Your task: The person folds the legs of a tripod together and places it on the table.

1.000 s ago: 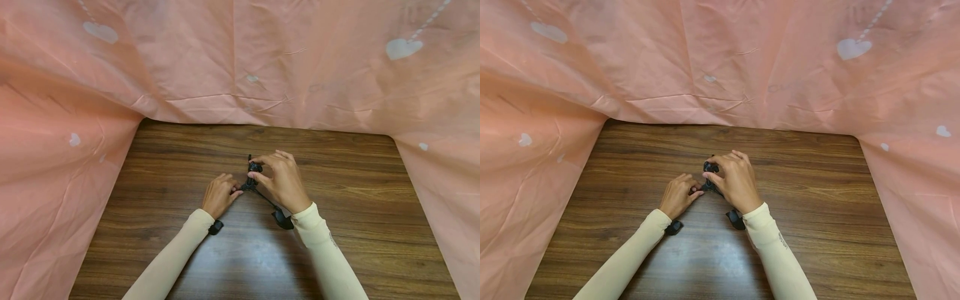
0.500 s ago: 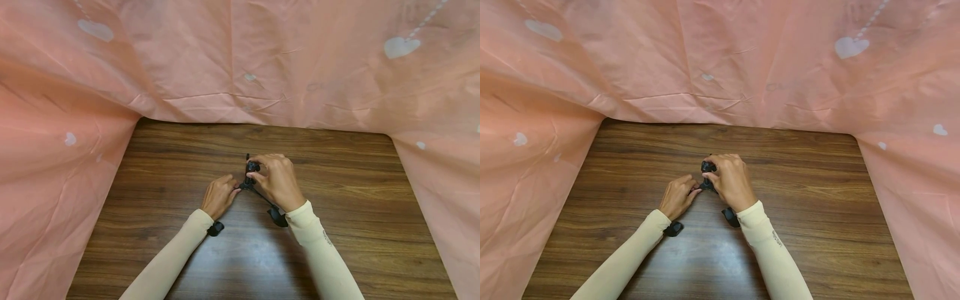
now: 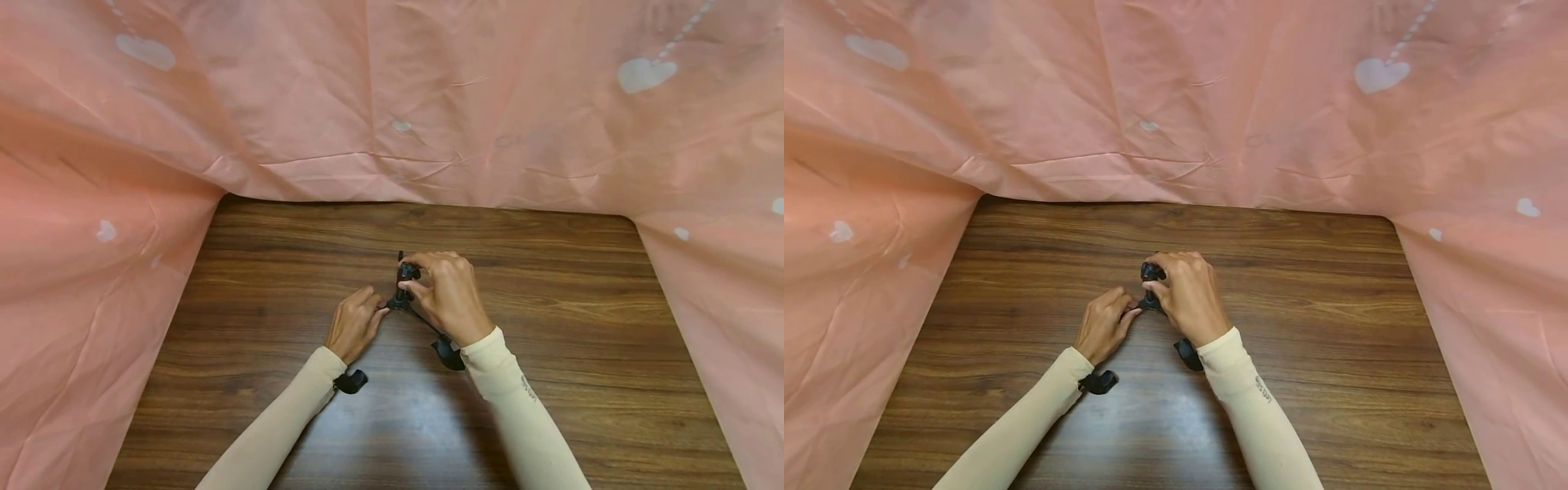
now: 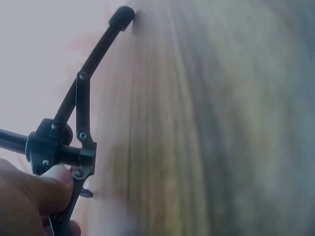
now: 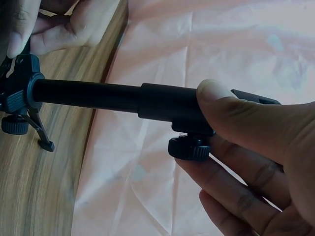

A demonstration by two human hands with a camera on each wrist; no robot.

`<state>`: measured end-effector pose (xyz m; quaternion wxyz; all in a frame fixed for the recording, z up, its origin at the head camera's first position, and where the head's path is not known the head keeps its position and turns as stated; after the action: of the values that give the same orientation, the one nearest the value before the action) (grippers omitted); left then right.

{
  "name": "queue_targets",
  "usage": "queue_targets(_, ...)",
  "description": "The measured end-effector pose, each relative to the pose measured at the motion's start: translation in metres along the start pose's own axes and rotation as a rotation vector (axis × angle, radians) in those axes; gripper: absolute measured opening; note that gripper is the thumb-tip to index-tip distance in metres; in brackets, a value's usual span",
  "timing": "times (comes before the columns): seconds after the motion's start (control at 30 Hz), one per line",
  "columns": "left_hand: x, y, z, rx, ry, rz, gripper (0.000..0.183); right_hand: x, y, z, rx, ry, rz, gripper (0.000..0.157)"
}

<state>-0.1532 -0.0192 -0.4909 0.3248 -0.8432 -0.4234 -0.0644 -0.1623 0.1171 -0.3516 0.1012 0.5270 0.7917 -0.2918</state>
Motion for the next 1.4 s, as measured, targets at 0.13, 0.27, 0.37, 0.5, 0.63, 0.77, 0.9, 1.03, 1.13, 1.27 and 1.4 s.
queue_targets(0.13,-0.006,0.001,0.002,-0.027,0.035,-0.068,0.013,-0.002,0.000,0.001,-0.014,0.004,0.001,0.037)
queue_targets(0.27,-0.018,0.002,0.009,-0.100,0.113,-0.210,0.015,-0.004,0.000,0.002,-0.032,0.013,0.010,0.037)
queue_targets(0.37,-0.024,0.004,0.016,-0.131,0.178,-0.277,0.015,-0.005,0.000,0.003,-0.037,0.019,0.012,0.037)
queue_targets(0.5,-0.025,0.008,0.022,-0.116,0.230,-0.271,0.014,-0.006,-0.001,0.003,-0.033,0.025,0.008,0.037)
queue_targets(0.63,-0.024,0.011,0.024,-0.071,0.232,-0.235,0.015,-0.004,-0.001,0.002,-0.029,0.032,0.022,0.037)
queue_targets(0.77,-0.025,0.012,0.026,-0.054,0.238,-0.218,0.016,-0.004,-0.002,0.002,-0.037,0.037,0.030,0.037)
queue_targets(0.9,-0.025,0.011,0.028,-0.058,0.243,-0.209,0.016,-0.004,-0.003,0.001,-0.033,0.042,0.028,0.036)
queue_targets(1.03,-0.024,0.009,0.030,-0.048,0.255,-0.214,0.016,-0.004,-0.002,-0.001,-0.018,0.040,0.027,0.036)
queue_targets(1.13,-0.024,0.007,0.030,-0.031,0.298,-0.232,0.015,-0.004,-0.001,-0.001,-0.011,0.036,0.029,0.036)
queue_targets(1.27,-0.024,0.007,0.025,-0.016,0.371,-0.260,0.015,-0.005,-0.001,0.002,-0.018,0.037,0.027,0.036)
queue_targets(1.4,-0.022,0.002,0.008,-0.013,0.307,-0.222,0.016,-0.006,-0.002,0.002,-0.032,0.046,0.023,0.036)
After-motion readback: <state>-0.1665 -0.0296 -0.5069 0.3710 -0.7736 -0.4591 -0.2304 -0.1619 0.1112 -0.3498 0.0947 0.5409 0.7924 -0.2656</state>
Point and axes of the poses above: each hand's wrist, its own y-axis away from the middle knuckle, its own z-axis out of the palm, x = y × z, the point moved 9 cm from there along -y, towards the middle knuckle, and after that the axes turned 2 degrees about -x, right-handed, at the moved point
